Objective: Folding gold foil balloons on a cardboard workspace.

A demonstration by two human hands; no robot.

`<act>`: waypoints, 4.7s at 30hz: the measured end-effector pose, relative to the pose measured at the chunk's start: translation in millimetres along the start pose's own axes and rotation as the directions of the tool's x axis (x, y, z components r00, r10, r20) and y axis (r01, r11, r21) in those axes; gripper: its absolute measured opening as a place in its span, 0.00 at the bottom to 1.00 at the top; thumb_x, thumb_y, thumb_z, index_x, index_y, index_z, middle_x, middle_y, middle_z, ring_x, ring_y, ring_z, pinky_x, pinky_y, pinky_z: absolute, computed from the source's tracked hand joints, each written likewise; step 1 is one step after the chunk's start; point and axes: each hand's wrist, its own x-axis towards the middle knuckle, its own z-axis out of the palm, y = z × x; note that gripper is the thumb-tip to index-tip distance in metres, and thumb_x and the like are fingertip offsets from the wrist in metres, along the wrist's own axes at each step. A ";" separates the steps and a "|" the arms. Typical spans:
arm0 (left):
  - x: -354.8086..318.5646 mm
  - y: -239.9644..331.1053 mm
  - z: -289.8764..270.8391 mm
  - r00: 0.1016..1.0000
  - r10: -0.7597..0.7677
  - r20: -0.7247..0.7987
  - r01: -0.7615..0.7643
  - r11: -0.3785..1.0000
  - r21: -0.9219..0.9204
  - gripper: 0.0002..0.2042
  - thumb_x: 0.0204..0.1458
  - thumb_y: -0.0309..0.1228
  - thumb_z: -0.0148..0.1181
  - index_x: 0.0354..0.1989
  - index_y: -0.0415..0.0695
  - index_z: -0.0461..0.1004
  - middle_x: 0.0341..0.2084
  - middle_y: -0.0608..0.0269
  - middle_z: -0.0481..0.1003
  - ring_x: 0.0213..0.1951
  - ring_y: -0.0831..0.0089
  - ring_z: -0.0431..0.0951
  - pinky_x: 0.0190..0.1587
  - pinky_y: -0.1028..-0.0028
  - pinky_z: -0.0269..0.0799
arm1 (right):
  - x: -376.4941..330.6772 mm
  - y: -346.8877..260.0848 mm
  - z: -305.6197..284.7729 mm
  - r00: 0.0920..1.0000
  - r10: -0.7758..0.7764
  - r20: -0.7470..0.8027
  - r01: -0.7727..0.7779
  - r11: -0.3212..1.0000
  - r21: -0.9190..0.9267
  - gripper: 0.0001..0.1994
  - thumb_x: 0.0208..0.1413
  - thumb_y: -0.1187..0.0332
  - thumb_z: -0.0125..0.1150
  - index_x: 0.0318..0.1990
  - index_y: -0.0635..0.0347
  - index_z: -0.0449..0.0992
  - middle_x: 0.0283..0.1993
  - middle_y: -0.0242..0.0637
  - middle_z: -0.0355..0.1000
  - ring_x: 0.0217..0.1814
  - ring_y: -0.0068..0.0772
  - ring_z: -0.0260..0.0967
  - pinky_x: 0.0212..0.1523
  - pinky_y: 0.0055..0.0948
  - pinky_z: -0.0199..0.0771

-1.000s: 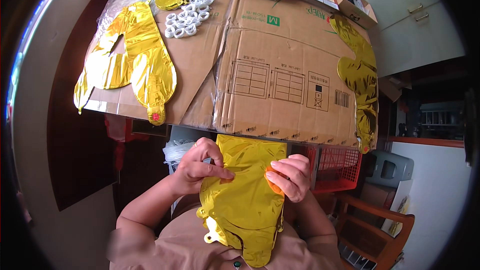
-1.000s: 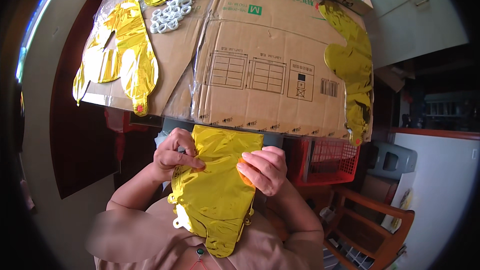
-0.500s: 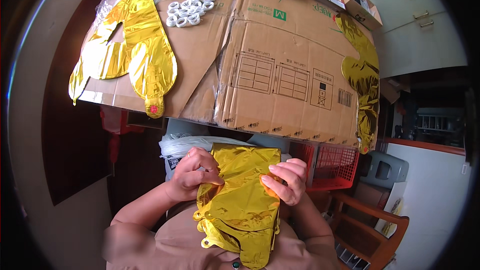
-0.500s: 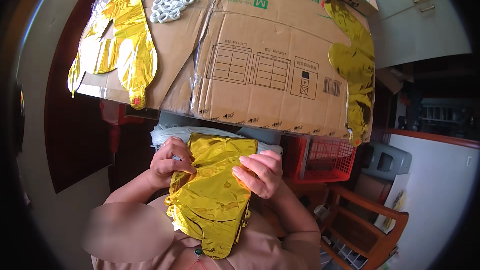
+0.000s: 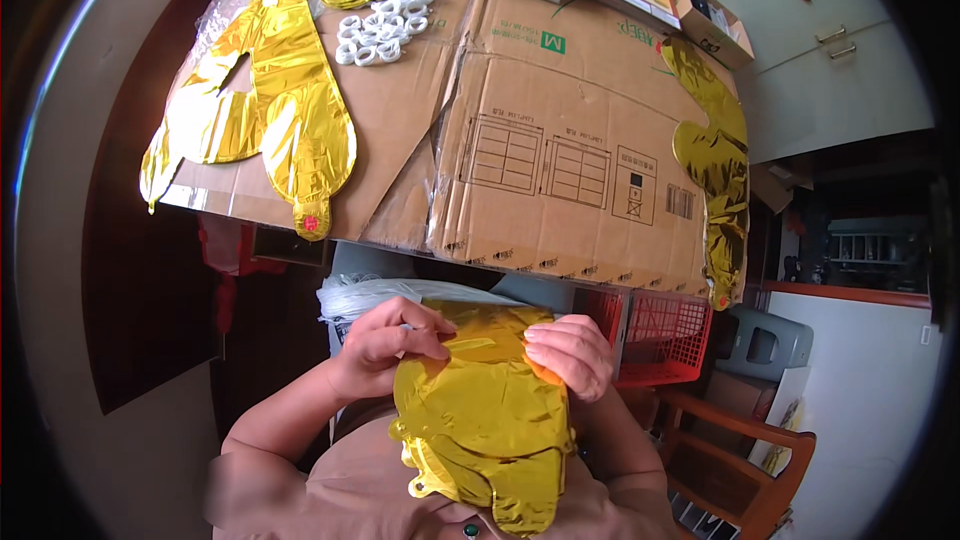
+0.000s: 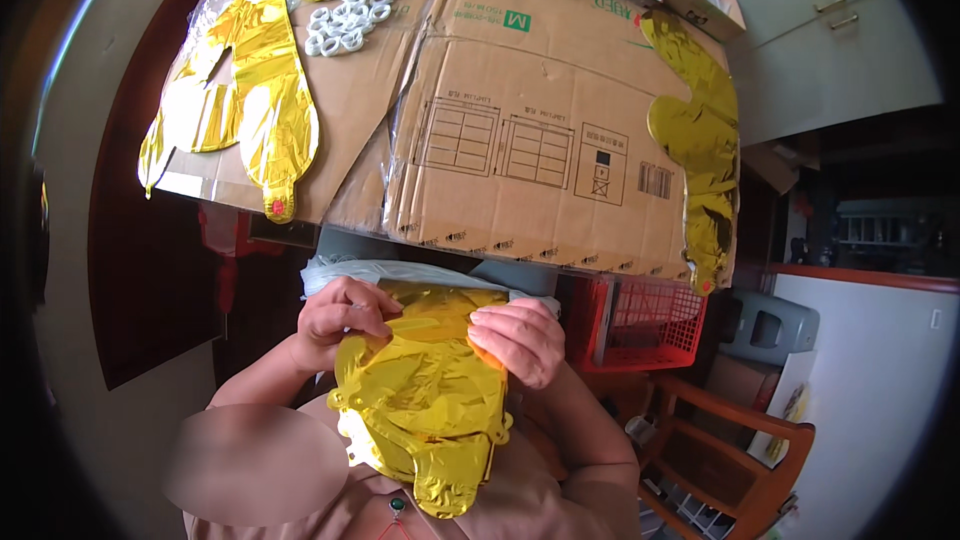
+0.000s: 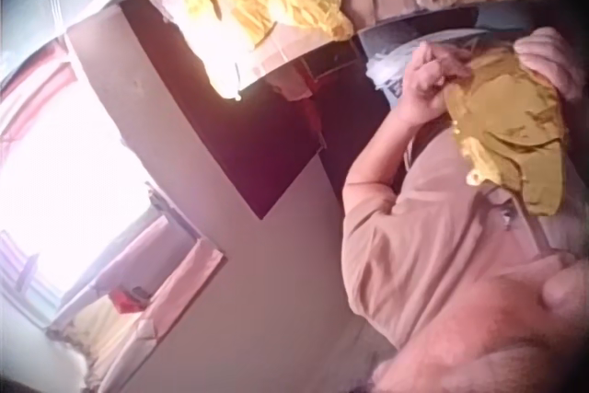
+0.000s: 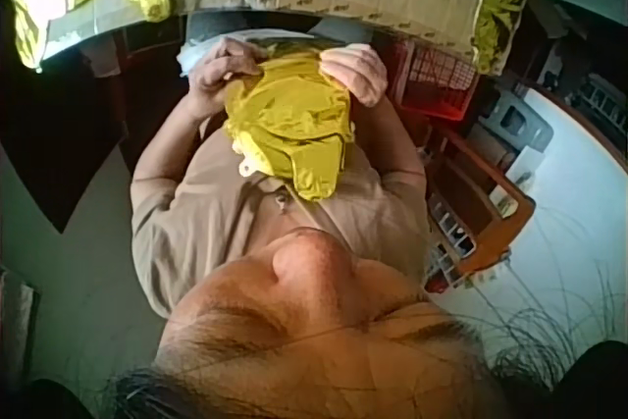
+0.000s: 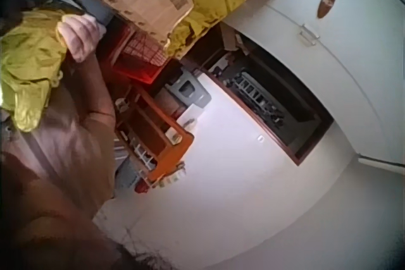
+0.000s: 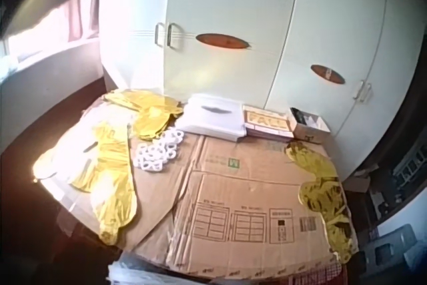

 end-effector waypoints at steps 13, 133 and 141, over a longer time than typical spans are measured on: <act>42.1 -22.1 13.3 0.668 -0.744 0.007 0.581 0.516 -0.630 0.07 0.64 0.28 0.58 0.46 0.38 0.74 0.37 0.66 0.79 0.35 0.82 0.78 0.38 0.78 0.78 | 17.2 22.8 -5.8 0.387 0.805 0.449 -0.718 -0.042 0.694 0.10 0.61 0.70 0.67 0.47 0.66 0.79 0.42 0.31 0.80 0.41 0.18 0.75 0.47 0.22 0.76; 22.8 -29.1 4.8 0.605 -0.734 0.307 0.572 0.133 -0.809 0.14 0.63 0.33 0.58 0.52 0.39 0.75 0.47 0.58 0.80 0.48 0.69 0.81 0.52 0.68 0.77 | 21.5 34.2 -10.8 0.991 -0.050 0.125 0.092 0.929 -0.358 0.10 0.55 0.69 0.63 0.45 0.55 0.80 0.53 0.38 0.77 0.56 0.40 0.74 0.57 0.43 0.72; 9.3 -36.0 -36.2 0.687 -0.725 0.051 0.667 0.600 -0.442 0.10 0.59 0.26 0.55 0.44 0.36 0.79 0.38 0.59 0.82 0.38 0.73 0.82 0.41 0.73 0.78 | 71.9 27.8 -47.0 0.970 0.175 0.168 -0.159 0.982 -0.100 0.10 0.50 0.70 0.66 0.41 0.58 0.80 0.36 0.39 0.80 0.38 0.44 0.79 0.41 0.38 0.76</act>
